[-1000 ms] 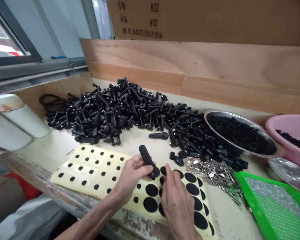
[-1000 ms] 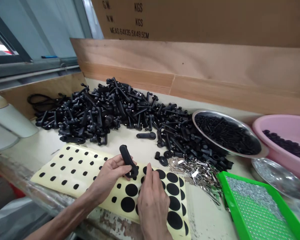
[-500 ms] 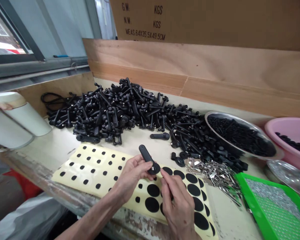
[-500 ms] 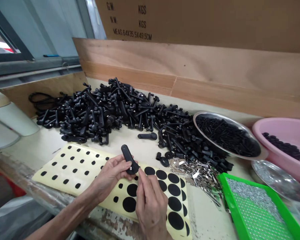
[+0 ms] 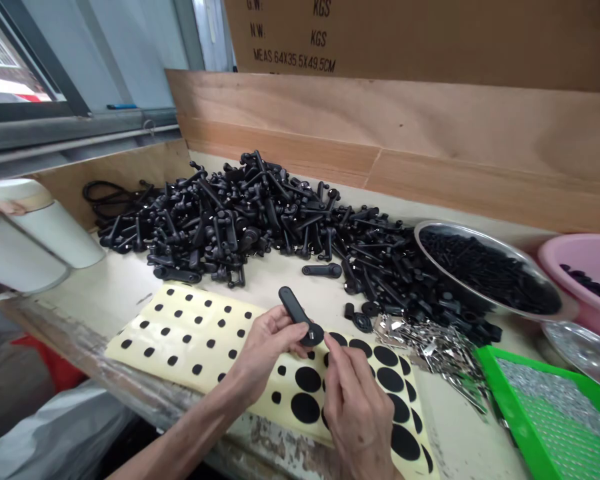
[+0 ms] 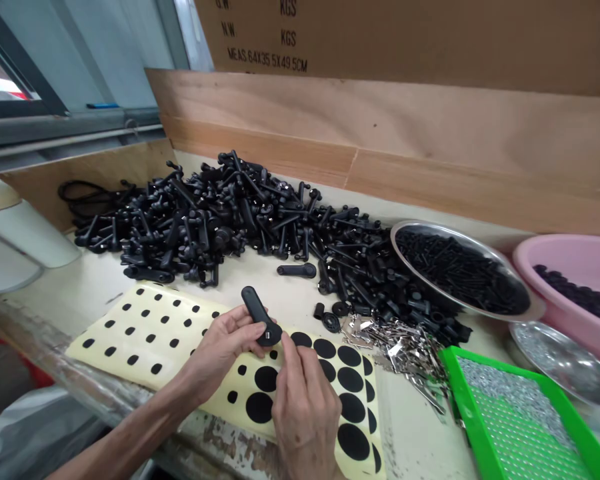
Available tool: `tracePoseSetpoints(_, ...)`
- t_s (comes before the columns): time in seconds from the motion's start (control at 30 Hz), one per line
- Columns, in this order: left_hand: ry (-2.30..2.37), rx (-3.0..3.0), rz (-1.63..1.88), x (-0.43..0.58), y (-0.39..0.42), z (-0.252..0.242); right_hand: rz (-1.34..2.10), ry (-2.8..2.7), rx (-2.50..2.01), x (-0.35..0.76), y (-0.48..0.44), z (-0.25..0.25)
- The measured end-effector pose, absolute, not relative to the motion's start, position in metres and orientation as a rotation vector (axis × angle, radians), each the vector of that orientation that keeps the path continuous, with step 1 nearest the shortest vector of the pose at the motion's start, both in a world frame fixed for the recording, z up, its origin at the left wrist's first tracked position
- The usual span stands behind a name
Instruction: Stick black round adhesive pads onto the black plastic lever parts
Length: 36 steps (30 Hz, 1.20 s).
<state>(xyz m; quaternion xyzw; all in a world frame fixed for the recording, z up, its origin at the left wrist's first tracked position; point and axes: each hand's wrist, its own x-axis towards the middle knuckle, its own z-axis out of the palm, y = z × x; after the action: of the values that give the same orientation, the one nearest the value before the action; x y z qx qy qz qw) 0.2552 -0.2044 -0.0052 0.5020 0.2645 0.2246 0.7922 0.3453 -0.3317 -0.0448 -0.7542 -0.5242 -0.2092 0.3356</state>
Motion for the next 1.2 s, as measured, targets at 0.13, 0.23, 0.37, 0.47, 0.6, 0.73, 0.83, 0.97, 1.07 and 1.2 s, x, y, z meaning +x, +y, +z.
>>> tracePoseSetpoints(0.13,0.578,1.123,0.502,0.255,-0.203,-0.004,-0.469,-1.354,-2.021,0.345,-0.331,-0.045)
tracePoseSetpoints(0.23,0.533,1.145,0.362,0.254,-0.206,-0.002,-0.363,-1.289,-2.078,0.347,-0.332,-0.041)
tracePoseSetpoints(0.37,0.47,1.11,0.175,0.255,-0.21,0.0,-0.176,-1.304,-2.097,0.353,-0.335,-0.033)
tracePoseSetpoints(0.47,0.504,1.084,0.267,0.256,-0.208,0.0,-0.051,-1.125,-1.961,0.357,-0.335,-0.029)
tracePoseSetpoints(0.6,0.498,1.034,0.347,0.254,-0.204,-0.001,-0.026,-1.122,-1.833,0.353,-0.333,-0.032)
tracePoseSetpoints(0.73,0.469,1.03,0.396,0.252,-0.202,-0.002,-0.17,-1.34,-1.813,0.346,-0.332,-0.048)
tracePoseSetpoints(0.83,0.484,1.048,0.436,0.252,-0.203,-0.002,-0.179,-1.367,-1.891,0.345,-0.332,-0.055)
tracePoseSetpoints(0.97,0.507,1.039,0.486,0.252,-0.204,0.0,-0.143,-1.296,-1.908,0.345,-0.331,-0.051)
tracePoseSetpoints(1.07,0.53,1.043,0.522,0.253,-0.205,0.0,-0.212,-1.215,-1.892,0.343,-0.33,-0.046)
tracePoseSetpoints(1.2,0.513,1.045,0.525,0.253,-0.205,-0.002,-0.314,-1.384,-1.934,0.341,-0.33,-0.048)
